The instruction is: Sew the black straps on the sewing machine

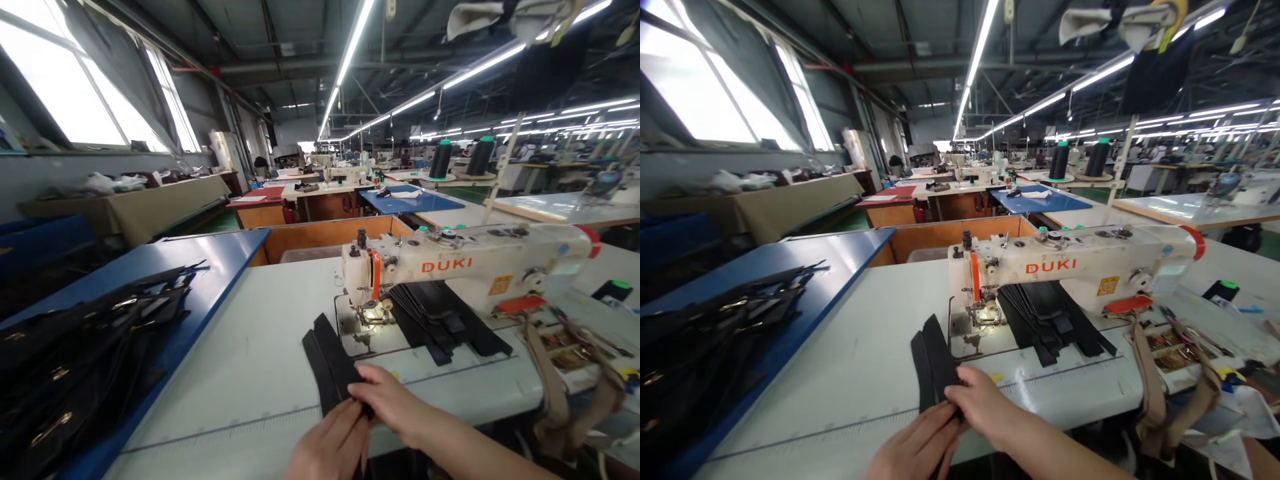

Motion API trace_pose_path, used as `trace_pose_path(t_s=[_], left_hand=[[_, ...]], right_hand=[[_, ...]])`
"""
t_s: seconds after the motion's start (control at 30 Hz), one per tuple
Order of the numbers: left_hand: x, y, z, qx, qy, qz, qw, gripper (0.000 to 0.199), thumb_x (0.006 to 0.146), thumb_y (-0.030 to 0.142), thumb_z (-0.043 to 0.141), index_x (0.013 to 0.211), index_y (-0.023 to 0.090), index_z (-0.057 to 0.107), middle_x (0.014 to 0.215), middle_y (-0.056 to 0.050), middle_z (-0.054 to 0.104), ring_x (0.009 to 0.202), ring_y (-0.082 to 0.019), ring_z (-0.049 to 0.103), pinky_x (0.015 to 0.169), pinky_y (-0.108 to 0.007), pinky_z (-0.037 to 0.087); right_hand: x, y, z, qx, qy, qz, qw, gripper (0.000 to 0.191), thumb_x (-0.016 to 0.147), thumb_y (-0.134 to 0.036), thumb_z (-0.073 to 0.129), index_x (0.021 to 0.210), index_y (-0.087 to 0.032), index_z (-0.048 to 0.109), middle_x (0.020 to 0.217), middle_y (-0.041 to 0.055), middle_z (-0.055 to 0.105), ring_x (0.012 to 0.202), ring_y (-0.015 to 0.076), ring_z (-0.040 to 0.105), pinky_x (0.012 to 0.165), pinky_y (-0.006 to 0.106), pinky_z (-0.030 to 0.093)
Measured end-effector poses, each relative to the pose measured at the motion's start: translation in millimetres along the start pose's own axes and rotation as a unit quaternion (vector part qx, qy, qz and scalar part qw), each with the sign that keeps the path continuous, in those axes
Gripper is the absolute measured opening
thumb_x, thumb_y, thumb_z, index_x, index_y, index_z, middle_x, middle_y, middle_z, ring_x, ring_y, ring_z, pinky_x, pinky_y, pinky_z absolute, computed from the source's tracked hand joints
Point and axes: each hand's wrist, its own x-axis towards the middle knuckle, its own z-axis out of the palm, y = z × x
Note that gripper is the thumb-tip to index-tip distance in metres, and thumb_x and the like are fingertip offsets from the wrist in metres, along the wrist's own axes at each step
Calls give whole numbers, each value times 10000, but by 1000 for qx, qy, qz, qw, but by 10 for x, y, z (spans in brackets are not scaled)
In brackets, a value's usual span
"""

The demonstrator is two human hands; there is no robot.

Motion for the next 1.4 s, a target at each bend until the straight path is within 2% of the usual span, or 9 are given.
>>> trace_pose_path(t_s=[0.17,0.27,0.33,0.47,0.73,0.93,1.07,1.3,1.4], left_hand=[[173,14,-424,-48,-34,45,997,343,997,184,312,1197,183,591,1175,-66,679,1132,-159,612,976,-268,491],[360,-116,-833,-82,-121,-149,978,536,871,188,552,1395,237,446,1376,-92,543,1275,-264,489,1059,-473,394],[464,-181,-974,-179,-222,-293,913,579,761,216,668,1324,246,537,1291,-76,612,1170,-296,563,982,-452,454],[477,-163,-875,-456,-373,-440,678,184,735,274,669,863,156,731,713,14,681,649,-165,614,565,-210,448],[278,48,-567,-683,-105,-530,492,462,627,358,854,1017,145,727,844,-47,730,760,-200,668,760,-290,494],[374,179,-278,-704,-23,-498,506,522,621,414,862,1044,144,720,937,-95,737,917,-299,683,929,-432,467],[334,184,-159,-680,-39,-538,496,496,710,512,778,1021,130,721,935,-104,739,916,-301,684,911,-423,486],[351,-168,-392,-537,-8,-490,687,483,712,510,765,1065,190,686,1092,-87,704,1067,-289,619,951,-378,466],[506,-292,-552,-509,-42,-460,726,481,681,429,794,1083,192,679,1098,-81,698,1057,-279,624,914,-353,487]], right_hand=[[-198,-291,-346,6,-42,-21,999,90,786,-176,500,778,-170,589,702,-13,601,675,146,553,598,210,417],[-356,-583,-472,-90,-103,-11,991,109,794,-168,508,759,-172,611,663,-20,595,613,131,533,534,198,357],[-440,-795,-511,-160,-146,-37,976,106,798,-172,541,764,-173,642,662,-22,601,608,125,530,528,195,336],[-501,-1073,-680,-217,-174,-81,957,162,800,-169,610,925,-193,710,754,-6,663,667,135,572,576,202,357],[-505,-727,-1205,28,101,-6,994,380,846,-471,595,1095,-190,654,914,69,692,889,219,639,797,325,474],[-596,-290,-428,178,-26,4,984,408,797,-466,693,1091,-185,662,1091,87,678,1026,259,618,906,361,465],[-525,-231,-101,136,78,-56,986,295,887,-427,593,1011,-177,688,978,75,693,937,239,632,847,330,483],[-467,-279,-149,-35,96,-100,990,304,955,-372,452,983,-174,680,911,88,703,859,233,653,781,315,479],[-474,-310,-128,-109,31,-115,987,306,949,-330,418,945,-162,674,902,106,705,845,246,658,760,321,480]])
